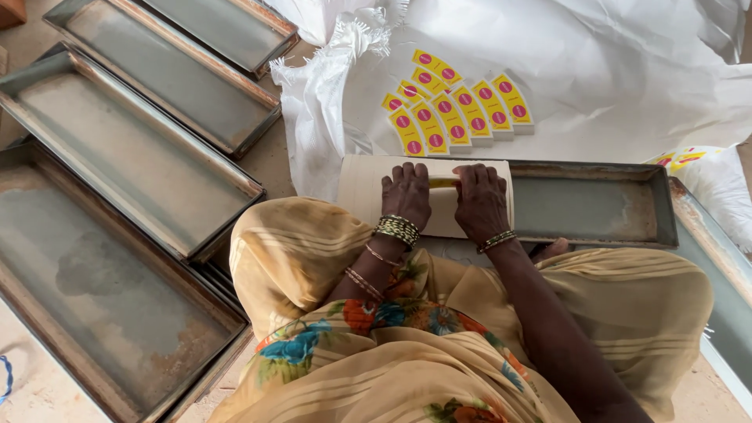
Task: The person picks up flat yellow matchbox labels and wraps them around matchbox inner trays by hand.
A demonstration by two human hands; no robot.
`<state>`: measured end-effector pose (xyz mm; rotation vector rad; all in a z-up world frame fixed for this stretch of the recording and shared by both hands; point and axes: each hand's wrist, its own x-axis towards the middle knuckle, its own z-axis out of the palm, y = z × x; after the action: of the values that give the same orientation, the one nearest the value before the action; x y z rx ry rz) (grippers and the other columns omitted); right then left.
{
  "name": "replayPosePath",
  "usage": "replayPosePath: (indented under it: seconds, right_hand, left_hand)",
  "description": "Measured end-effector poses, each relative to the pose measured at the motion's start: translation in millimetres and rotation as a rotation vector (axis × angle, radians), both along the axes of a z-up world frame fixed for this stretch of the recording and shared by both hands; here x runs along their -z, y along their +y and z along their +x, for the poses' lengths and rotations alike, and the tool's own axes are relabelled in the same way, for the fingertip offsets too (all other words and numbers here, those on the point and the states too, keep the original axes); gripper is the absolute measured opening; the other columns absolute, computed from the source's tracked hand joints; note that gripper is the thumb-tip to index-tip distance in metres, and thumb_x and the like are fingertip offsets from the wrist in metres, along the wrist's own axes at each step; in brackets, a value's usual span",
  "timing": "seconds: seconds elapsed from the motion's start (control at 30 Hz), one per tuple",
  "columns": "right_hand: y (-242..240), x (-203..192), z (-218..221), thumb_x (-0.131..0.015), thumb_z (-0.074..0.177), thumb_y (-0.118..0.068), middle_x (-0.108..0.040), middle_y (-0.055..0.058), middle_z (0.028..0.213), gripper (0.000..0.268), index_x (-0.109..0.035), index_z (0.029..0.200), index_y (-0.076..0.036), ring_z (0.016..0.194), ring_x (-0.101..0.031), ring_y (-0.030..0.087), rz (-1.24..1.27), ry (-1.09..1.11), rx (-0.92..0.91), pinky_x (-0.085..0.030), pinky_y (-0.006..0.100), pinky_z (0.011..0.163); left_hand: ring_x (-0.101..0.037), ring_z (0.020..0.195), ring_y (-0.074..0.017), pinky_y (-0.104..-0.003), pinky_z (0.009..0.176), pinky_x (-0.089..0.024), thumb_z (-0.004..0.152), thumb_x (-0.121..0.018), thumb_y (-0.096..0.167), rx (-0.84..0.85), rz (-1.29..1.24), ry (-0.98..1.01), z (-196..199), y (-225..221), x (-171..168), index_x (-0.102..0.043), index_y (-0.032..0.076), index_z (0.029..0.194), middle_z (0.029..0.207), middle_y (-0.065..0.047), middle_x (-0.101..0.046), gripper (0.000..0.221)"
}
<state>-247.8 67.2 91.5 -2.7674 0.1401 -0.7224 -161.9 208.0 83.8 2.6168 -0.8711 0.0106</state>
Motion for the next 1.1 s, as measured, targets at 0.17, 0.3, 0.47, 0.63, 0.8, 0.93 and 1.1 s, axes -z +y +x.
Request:
replayPosePath:
  seconds: [0.17, 0.3, 0.47, 0.63, 0.8, 0.93, 1.1]
  right_hand:
    - [1, -40, -10, -0.064, 0.097, -0.013, -0.067, 0.013, 0.115, 0.026, -0.061, 0.123, -0.010, 0.108, -0.062, 0.034, 0.161, -0.153, -0.050, -0.048, 0.046, 0.095]
    - [20, -55, -12, -0.065, 0.099, -0.010, -0.067, 0.016, 0.116, 0.040, -0.056, 0.137, -0.004, 0.105, -0.064, 0.035, 0.214, -0.245, -0.074, -0.050, 0.047, 0.093]
    - [-8, -33, -12, -0.065, 0.100, -0.011, -0.067, 0.016, 0.120, 0.036, -0.057, 0.135, -0.005, 0.111, -0.065, 0.034, 0.287, -0.211, -0.037, -0.051, 0.046, 0.095]
    - [-20, -8, -10, -0.068, 0.094, -0.015, -0.068, 0.013, 0.118, 0.031, -0.060, 0.123, -0.012, 0.118, -0.063, 0.032, 0.212, 0.022, 0.104, -0.046, 0.045, 0.104]
    - [5, -1, -3, -0.071, 0.083, -0.020, -0.052, 0.020, 0.140, 0.067, -0.048, 0.145, -0.006, 0.144, -0.037, 0.038, -0.029, 0.086, 0.040, -0.022, 0.057, 0.116]
    - [-2, 9, 4, -0.071, 0.084, -0.023, -0.046, 0.020, 0.145, 0.074, -0.043, 0.150, -0.006, 0.147, -0.031, 0.039, -0.060, 0.106, 0.048, -0.019, 0.059, 0.116]
    - [-3, 14, -3, -0.069, 0.088, -0.026, -0.043, 0.020, 0.150, 0.079, -0.036, 0.156, -0.004, 0.148, -0.030, 0.040, -0.088, 0.118, 0.039, -0.019, 0.060, 0.117]
  left_hand:
    - [-0.058, 0.114, -0.0337, -0.052, 0.093, -0.046, 0.083, -0.064, 0.009, -0.045, -0.274, 0.152, 13, -4, 20, -0.056, 0.009, 0.114, 0.116, -0.011, -0.064, 0.032]
    - [-0.058, 0.112, -0.0356, -0.053, 0.091, -0.046, 0.089, -0.065, 0.013, 0.035, -0.505, 0.243, 12, -10, 31, -0.058, 0.011, 0.117, 0.116, -0.011, -0.066, 0.029]
    - [-0.057, 0.111, -0.0349, -0.053, 0.090, -0.044, 0.089, -0.065, 0.013, 0.073, -0.473, 0.107, 16, -7, 18, -0.056, 0.010, 0.119, 0.117, -0.011, -0.064, 0.031]
    - [-0.055, 0.112, -0.0347, -0.051, 0.089, -0.044, 0.082, -0.066, 0.008, 0.083, -0.344, -0.144, 13, -3, 10, -0.053, 0.006, 0.119, 0.118, -0.014, -0.059, 0.040]
    - [-0.053, 0.111, -0.0362, -0.051, 0.088, -0.045, 0.070, -0.067, 0.004, 0.090, -0.141, -0.078, 7, 0, 6, -0.052, 0.006, 0.112, 0.115, -0.016, -0.056, 0.045]
    - [-0.053, 0.112, -0.0366, -0.052, 0.088, -0.045, 0.071, -0.068, 0.006, 0.089, -0.169, -0.088, 4, -6, 14, -0.051, 0.006, 0.116, 0.115, -0.016, -0.055, 0.048]
    - [-0.053, 0.114, -0.0374, -0.054, 0.088, -0.044, 0.069, -0.067, 0.005, 0.121, -0.293, -0.280, -2, 0, 22, -0.047, 0.007, 0.136, 0.123, -0.017, -0.054, 0.069]
